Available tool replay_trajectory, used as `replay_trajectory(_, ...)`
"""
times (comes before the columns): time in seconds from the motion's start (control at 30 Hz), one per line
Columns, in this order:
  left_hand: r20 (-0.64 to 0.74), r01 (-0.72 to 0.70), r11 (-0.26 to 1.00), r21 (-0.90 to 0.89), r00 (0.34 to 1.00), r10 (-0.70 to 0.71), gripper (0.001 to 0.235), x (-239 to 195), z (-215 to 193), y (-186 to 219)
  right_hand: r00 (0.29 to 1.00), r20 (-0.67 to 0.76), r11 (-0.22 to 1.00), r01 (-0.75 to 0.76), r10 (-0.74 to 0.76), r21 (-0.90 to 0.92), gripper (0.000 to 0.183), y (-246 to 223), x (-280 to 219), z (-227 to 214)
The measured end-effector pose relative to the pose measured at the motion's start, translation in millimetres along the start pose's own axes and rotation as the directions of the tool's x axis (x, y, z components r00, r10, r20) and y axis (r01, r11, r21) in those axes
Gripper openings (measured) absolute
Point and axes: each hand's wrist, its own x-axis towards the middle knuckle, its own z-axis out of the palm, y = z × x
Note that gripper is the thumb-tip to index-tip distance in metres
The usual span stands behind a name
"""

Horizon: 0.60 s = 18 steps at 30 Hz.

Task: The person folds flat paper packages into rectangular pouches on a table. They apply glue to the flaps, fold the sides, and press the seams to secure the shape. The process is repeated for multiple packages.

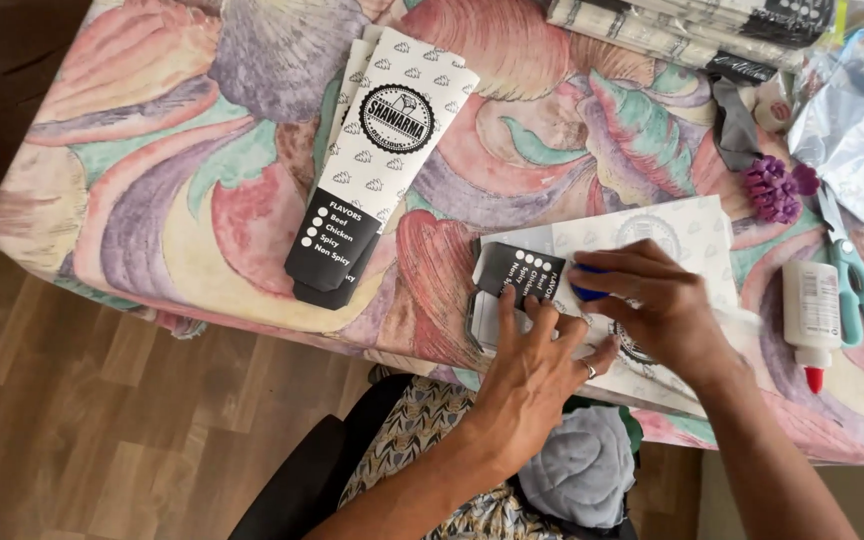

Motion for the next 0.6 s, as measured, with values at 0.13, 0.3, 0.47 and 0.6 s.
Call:
replay_trajectory(0.13, 0.023, -0.015, 1.0, 0.02, 1.0, 0.015, 0.098, -0.7, 5.5, 0.5, 1.0, -0.023, 0.998, 0.007, -0.005, 0.058, 0.032, 6.9, 19.8, 13.2)
replay_trajectory(0.3, -0.059, 0.04, 0.998, -0.047, 0.997, -0.043, 0.085, 0.9, 9.2, 4.4, 0.976, 0.029, 0.967, 0.211, -0.217, 0.143, 0.03, 4.1, 77.8, 46.2)
replay_trajectory(0.47, -0.033, 0.013, 0.998, -0.062, 0.999, -0.015, 0.098, 0.9, 10.3, 2.0, 0.985, 0.082, 0.985, 0.14, -0.149, 0.102, 0.03, 12.1, 42.2, 17.7)
replay_trajectory(0.6, -0.048, -0.006, 1.0, -0.006, 0.999, 0.006, 0.094, -2.7, 13.3, 0.5, 0.997, 0.078, 1.0, -0.011, 0.011, 0.0, 0.037, 43.6, -41.6, -41.6)
